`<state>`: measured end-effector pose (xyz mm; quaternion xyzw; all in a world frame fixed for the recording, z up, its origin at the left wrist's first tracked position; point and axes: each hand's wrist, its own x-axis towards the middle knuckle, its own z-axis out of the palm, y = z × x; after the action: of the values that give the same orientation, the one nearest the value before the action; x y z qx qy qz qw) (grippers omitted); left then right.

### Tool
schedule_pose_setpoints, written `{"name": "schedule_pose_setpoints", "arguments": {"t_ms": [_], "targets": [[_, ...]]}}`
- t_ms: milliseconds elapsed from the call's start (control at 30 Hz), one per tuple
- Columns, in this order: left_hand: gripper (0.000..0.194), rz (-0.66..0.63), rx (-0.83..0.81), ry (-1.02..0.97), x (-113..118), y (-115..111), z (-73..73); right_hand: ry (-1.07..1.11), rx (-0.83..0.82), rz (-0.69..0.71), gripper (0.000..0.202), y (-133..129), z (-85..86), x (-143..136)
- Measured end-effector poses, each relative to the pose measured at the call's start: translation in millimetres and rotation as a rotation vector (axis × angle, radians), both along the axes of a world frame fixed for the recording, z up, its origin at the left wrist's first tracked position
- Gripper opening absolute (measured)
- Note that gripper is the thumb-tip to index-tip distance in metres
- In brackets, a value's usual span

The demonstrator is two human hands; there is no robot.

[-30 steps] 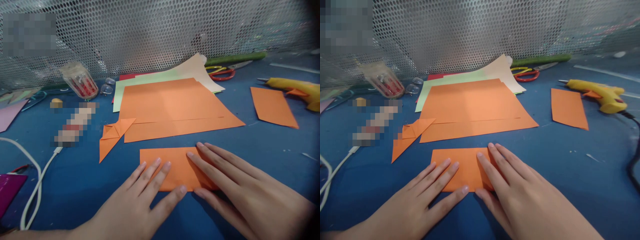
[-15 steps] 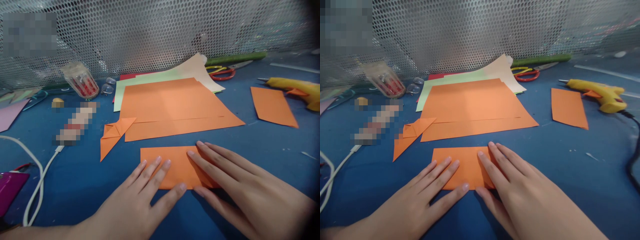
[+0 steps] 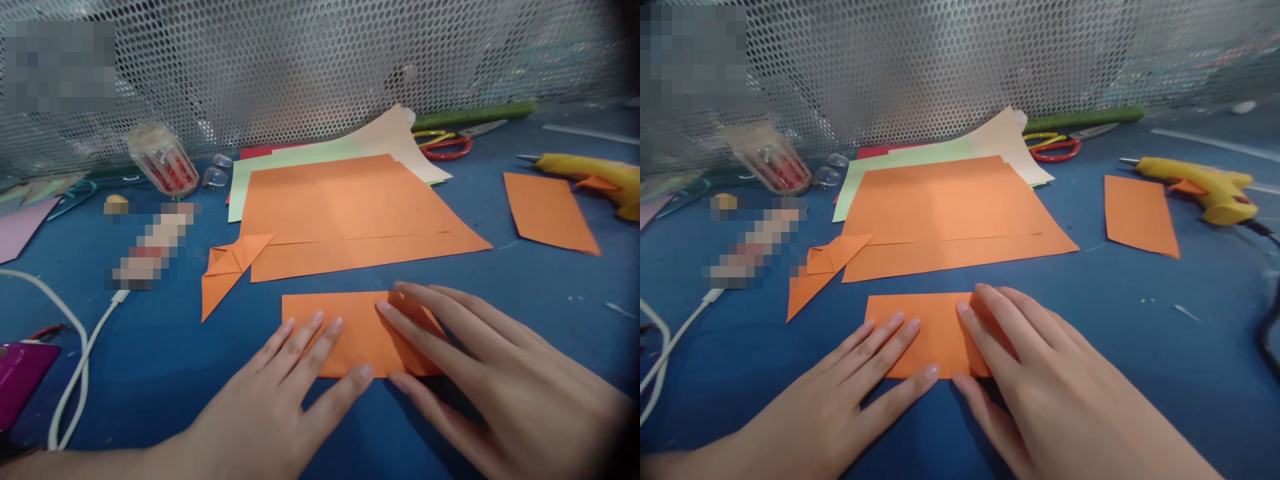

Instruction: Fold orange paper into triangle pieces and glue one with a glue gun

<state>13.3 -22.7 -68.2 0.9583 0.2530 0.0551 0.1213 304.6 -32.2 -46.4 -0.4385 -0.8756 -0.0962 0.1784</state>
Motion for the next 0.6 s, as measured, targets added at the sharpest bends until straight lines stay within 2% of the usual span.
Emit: {"name": "schedule_pose_setpoints", "arguments": {"t_ms": [200, 300, 367, 433, 533, 600], "targets": [[0.128, 0.005, -0.001, -0.007, -0.5, 0.3, 0.3, 0.031, 0.017, 0.007, 0.035, 1.4, 2.0, -3.1], [0.131, 0.005, 0.013, -0.015, -0.8, -0.9, 0.4, 0.08, -0.035, 0.041, 0.031, 3.1, 7.0, -5.5], [0.129, 0.002, 0.022, -0.01, -1.0, -1.6, -0.1, 0.17, -0.155, 0.102, 0.029, 5.5, 11.9, -7.9], [0.128, 0.001, 0.032, -0.019, -0.9, -1.7, -0.6, 0.304, -0.348, 0.146, 0.028, 8.4, 16.0, -9.3], [0.132, 0.009, 0.032, -0.017, -0.3, -0.6, -0.3, 0.507, -0.603, 0.14, 0.025, 12.6, 18.4, -9.9], [0.134, 0.004, 0.019, 0.004, 0.3, -0.1, 0.7, 0.573, -0.644, 0.114, 0.024, 15.3, 18.7, -11.2]]}}
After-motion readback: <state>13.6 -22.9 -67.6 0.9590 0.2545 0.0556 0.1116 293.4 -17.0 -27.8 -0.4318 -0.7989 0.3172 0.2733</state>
